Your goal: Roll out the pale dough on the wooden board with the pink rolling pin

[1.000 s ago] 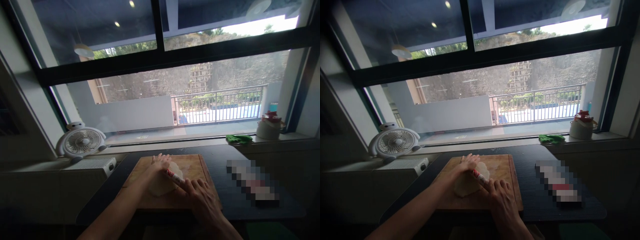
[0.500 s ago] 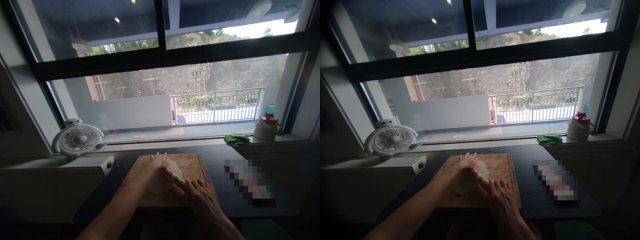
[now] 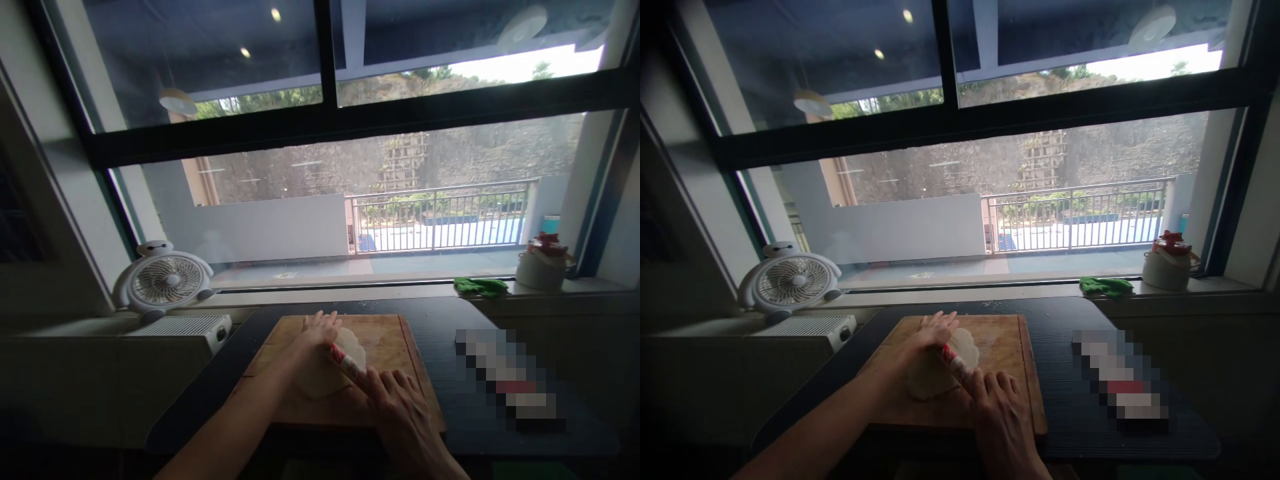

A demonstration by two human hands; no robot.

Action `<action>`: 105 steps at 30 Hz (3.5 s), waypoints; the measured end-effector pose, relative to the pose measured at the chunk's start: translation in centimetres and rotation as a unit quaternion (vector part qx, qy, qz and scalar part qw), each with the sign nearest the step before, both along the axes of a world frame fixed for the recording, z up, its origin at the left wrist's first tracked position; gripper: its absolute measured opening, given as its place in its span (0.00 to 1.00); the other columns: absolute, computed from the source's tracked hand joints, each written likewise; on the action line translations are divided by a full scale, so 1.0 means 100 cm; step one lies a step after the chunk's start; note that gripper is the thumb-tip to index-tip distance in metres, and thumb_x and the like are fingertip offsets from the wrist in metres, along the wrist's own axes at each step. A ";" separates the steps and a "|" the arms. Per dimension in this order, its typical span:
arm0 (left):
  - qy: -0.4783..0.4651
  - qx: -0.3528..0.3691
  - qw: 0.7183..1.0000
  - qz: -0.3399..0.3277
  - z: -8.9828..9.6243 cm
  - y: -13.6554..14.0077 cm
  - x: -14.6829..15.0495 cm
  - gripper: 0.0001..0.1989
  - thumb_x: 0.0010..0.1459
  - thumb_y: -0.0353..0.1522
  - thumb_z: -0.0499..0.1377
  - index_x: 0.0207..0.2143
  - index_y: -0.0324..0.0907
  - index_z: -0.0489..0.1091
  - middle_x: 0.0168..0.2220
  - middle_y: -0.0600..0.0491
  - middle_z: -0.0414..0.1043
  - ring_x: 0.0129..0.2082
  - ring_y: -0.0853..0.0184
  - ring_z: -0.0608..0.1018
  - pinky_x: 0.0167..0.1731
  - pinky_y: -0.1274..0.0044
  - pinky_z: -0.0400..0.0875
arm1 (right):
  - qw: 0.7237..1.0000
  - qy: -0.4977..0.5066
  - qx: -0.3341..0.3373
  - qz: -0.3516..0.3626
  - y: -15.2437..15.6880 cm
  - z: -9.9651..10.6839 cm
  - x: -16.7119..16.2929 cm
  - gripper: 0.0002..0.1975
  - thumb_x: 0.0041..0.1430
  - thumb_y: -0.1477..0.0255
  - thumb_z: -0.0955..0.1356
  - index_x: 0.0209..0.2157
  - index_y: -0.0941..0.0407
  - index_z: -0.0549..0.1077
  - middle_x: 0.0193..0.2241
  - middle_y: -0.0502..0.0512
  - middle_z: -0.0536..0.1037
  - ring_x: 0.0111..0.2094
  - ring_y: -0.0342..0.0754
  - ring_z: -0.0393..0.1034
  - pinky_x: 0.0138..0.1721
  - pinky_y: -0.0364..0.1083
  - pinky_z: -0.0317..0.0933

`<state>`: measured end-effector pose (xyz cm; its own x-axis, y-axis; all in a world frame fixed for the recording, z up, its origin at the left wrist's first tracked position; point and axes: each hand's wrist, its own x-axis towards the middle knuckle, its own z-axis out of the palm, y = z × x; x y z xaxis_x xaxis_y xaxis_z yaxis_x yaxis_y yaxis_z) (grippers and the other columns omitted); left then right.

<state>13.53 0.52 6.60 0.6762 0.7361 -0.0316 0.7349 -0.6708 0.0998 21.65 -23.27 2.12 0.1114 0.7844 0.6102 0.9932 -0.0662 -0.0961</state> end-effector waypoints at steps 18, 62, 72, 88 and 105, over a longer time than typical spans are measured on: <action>0.007 0.025 0.998 0.056 -0.007 0.023 0.004 0.32 0.59 0.45 0.40 0.63 0.42 0.48 0.64 0.47 0.46 0.64 0.54 0.43 0.58 0.53 0.33 | 0.980 0.178 -0.082 0.040 0.014 0.013 0.010 0.05 0.59 0.68 0.62 0.34 0.51 0.69 0.34 0.49 0.69 0.34 0.44 0.66 0.34 0.41 0.55; -0.009 -0.007 1.000 0.010 -0.005 -0.011 -0.039 0.29 0.61 0.43 0.37 0.62 0.44 0.51 0.63 0.48 0.49 0.63 0.53 0.49 0.57 0.55 0.40 | 0.999 0.022 0.023 0.012 0.044 0.004 -0.037 0.09 0.62 0.74 0.59 0.31 0.54 0.68 0.31 0.53 0.68 0.37 0.49 0.61 0.42 0.50 0.53; -0.014 0.019 1.000 0.007 -0.013 -0.020 -0.074 0.29 0.61 0.45 0.36 0.62 0.47 0.51 0.64 0.51 0.49 0.64 0.55 0.47 0.58 0.55 0.38 | 1.000 0.010 0.012 0.014 0.042 0.008 -0.037 0.11 0.62 0.75 0.58 0.28 0.55 0.68 0.30 0.54 0.69 0.36 0.49 0.61 0.42 0.49 0.52; -0.075 0.010 0.996 0.050 -0.010 0.004 -0.017 0.29 0.62 0.43 0.35 0.60 0.41 0.55 0.60 0.46 0.57 0.61 0.49 0.53 0.56 0.53 0.44 | 0.999 0.026 -0.012 -0.039 0.061 0.011 -0.002 0.15 0.65 0.69 0.56 0.30 0.54 0.70 0.33 0.54 0.71 0.38 0.49 0.62 0.43 0.49 0.51; -0.063 0.025 0.995 0.079 -0.008 0.002 -0.035 0.30 0.61 0.46 0.37 0.60 0.43 0.55 0.61 0.46 0.56 0.61 0.51 0.55 0.55 0.54 0.46 | 0.980 0.117 -0.140 -0.073 0.104 0.034 0.016 0.21 0.63 0.67 0.53 0.32 0.56 0.75 0.38 0.61 0.73 0.42 0.53 0.64 0.43 0.51 0.53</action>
<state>10.01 0.71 5.85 0.5491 0.8314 0.0851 0.8148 -0.5552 0.1668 23.28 -12.90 5.56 0.3471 0.8824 0.3175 0.9238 -0.2632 -0.2782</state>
